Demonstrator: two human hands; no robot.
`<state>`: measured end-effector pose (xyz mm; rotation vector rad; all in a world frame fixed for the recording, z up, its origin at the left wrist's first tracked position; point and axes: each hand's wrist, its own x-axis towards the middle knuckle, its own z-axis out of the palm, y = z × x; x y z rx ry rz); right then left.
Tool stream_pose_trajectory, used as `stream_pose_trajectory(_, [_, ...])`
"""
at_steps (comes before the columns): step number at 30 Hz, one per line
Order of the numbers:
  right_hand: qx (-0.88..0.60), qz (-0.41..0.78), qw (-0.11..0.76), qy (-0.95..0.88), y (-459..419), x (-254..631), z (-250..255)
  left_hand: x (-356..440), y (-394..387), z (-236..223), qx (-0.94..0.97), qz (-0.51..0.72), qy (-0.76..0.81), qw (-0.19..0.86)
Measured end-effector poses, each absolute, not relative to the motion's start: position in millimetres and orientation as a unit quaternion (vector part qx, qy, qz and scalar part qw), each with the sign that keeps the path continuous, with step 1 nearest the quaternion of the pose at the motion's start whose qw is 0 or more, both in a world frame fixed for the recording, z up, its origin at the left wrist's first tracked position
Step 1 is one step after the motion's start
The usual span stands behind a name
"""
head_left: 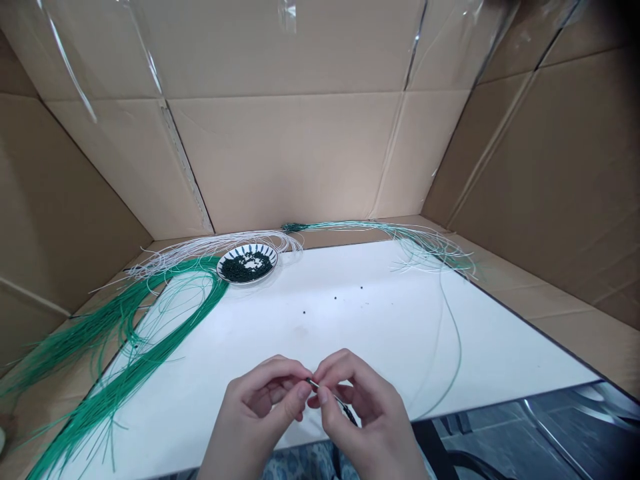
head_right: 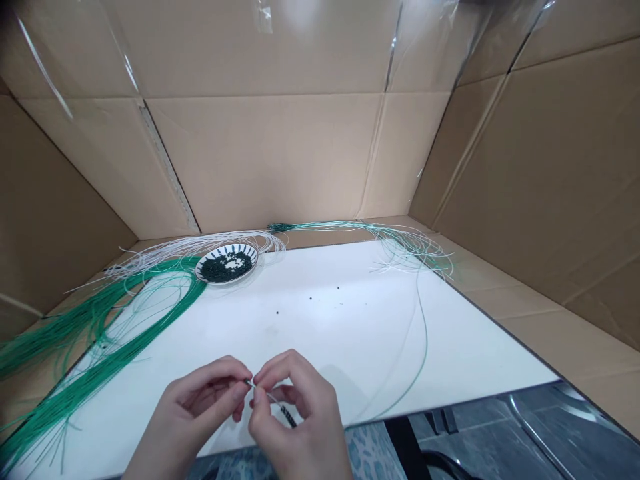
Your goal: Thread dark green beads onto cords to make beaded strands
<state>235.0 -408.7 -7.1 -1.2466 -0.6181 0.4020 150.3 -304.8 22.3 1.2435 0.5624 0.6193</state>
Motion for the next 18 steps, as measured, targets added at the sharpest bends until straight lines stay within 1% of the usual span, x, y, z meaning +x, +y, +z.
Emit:
stream_pose_trajectory(10, [-0.644, 0.104, 0.615, -0.444, -425, 246, 4, 141, -300, 25, 0.667, 0.265, 0.243, 0.653])
stream_pose_trajectory(14, [-0.638, 0.088, 0.607, -0.465, -426, 246, 4, 142, -301, 25, 0.667, 0.264, 0.242, 0.654])
stream_pose_trajectory(18, [-0.631, 0.078, 0.624, -0.454, -425, 244, 5, 142, -303, 26, 0.657, 0.274, 0.248, 0.657])
